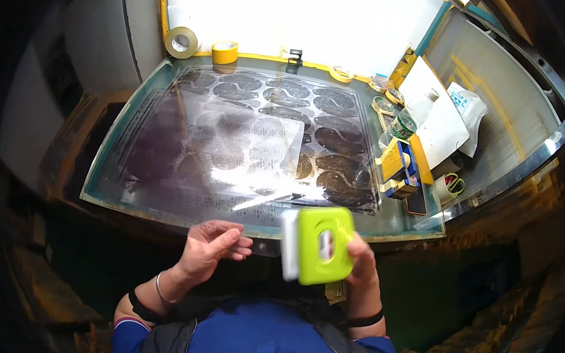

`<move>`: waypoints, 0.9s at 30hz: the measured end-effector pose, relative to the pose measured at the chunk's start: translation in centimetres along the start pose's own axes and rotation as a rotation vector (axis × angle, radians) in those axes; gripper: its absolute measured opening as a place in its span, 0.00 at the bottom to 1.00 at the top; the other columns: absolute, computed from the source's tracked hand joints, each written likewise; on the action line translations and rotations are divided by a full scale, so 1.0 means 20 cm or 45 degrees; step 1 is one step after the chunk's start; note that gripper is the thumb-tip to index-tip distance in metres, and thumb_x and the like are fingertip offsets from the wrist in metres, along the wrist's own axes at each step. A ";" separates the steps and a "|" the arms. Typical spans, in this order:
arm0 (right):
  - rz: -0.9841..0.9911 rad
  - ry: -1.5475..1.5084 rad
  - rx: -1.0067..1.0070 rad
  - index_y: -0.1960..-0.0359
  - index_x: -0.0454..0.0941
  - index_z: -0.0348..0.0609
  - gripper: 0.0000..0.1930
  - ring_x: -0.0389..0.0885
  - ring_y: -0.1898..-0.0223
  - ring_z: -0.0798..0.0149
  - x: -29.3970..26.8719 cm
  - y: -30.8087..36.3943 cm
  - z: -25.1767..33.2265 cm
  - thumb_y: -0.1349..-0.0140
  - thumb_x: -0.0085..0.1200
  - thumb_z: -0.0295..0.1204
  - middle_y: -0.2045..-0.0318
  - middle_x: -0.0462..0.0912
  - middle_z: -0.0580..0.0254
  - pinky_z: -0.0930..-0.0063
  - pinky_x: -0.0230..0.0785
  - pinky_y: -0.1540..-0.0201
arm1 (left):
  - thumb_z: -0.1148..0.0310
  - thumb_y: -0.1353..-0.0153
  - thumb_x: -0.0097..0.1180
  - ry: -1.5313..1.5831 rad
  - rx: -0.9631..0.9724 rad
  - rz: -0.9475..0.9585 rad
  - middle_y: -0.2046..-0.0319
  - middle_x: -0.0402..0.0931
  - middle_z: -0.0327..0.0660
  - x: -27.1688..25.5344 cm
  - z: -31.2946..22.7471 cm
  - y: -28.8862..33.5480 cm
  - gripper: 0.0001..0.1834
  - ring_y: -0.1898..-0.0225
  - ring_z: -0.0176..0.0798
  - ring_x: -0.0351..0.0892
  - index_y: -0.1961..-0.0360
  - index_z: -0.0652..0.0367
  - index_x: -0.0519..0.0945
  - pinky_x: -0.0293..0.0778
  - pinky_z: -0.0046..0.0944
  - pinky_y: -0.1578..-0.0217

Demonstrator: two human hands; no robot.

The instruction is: Cleaning and inspecting a large plastic film sheet using a handheld squeegee tool on a backlit table.

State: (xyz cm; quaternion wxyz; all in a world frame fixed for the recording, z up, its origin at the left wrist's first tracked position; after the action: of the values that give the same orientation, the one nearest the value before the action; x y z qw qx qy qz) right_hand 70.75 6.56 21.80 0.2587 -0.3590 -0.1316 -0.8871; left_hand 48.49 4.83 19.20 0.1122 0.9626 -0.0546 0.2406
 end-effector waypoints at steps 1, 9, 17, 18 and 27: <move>-0.156 -0.008 -0.141 0.49 0.61 0.32 0.32 0.72 0.52 0.63 -0.05 0.01 0.03 0.53 0.55 0.39 0.55 0.72 0.53 0.67 0.63 0.48 | 0.74 0.44 0.53 0.001 0.044 0.005 0.71 0.77 0.51 0.00 -0.04 -0.01 0.09 0.71 0.41 0.79 0.63 0.66 0.74 0.77 0.32 0.72; -0.346 0.016 -0.432 0.49 0.59 0.34 0.25 0.74 0.55 0.62 -0.02 -0.05 0.04 0.43 0.47 0.38 0.55 0.71 0.55 0.68 0.70 0.55 | 0.78 0.48 0.55 0.019 0.131 0.001 0.72 0.78 0.50 0.02 -0.09 -0.01 0.09 0.73 0.39 0.80 0.63 0.64 0.75 0.77 0.29 0.74; -0.313 -0.060 -0.363 0.49 0.60 0.35 0.24 0.75 0.56 0.61 0.04 -0.08 -0.03 0.42 0.46 0.40 0.55 0.72 0.54 0.65 0.72 0.57 | 0.79 0.48 0.55 0.043 0.124 0.035 0.71 0.78 0.50 0.05 -0.06 -0.01 0.11 0.73 0.38 0.80 0.63 0.66 0.73 0.77 0.29 0.73; -0.314 -0.062 -0.363 0.49 0.60 0.35 0.24 0.75 0.56 0.61 0.05 -0.08 -0.03 0.42 0.46 0.40 0.55 0.72 0.54 0.65 0.72 0.57 | 0.79 0.48 0.55 0.043 0.125 0.031 0.71 0.78 0.50 0.05 -0.06 -0.01 0.11 0.73 0.38 0.80 0.63 0.66 0.73 0.77 0.29 0.73; -0.317 -0.084 -0.354 0.50 0.60 0.34 0.25 0.76 0.57 0.61 0.05 -0.09 -0.04 0.42 0.46 0.40 0.56 0.73 0.53 0.65 0.73 0.57 | 0.79 0.48 0.54 0.046 0.134 0.030 0.71 0.78 0.50 0.05 -0.05 -0.01 0.10 0.73 0.38 0.80 0.63 0.64 0.74 0.77 0.29 0.74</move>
State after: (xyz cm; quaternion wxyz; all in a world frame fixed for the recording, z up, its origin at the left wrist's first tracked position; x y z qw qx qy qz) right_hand 68.73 7.28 21.87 0.0905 -0.4012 -0.0596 -0.9096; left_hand 48.98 5.29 20.57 0.0594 0.9620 -0.0513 0.2616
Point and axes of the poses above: each hand's wrist, its own y-axis away from the middle knuckle, its own x-axis out of the palm, z = x × y, the point moved 7 cm from there along -y, towards the middle knuckle
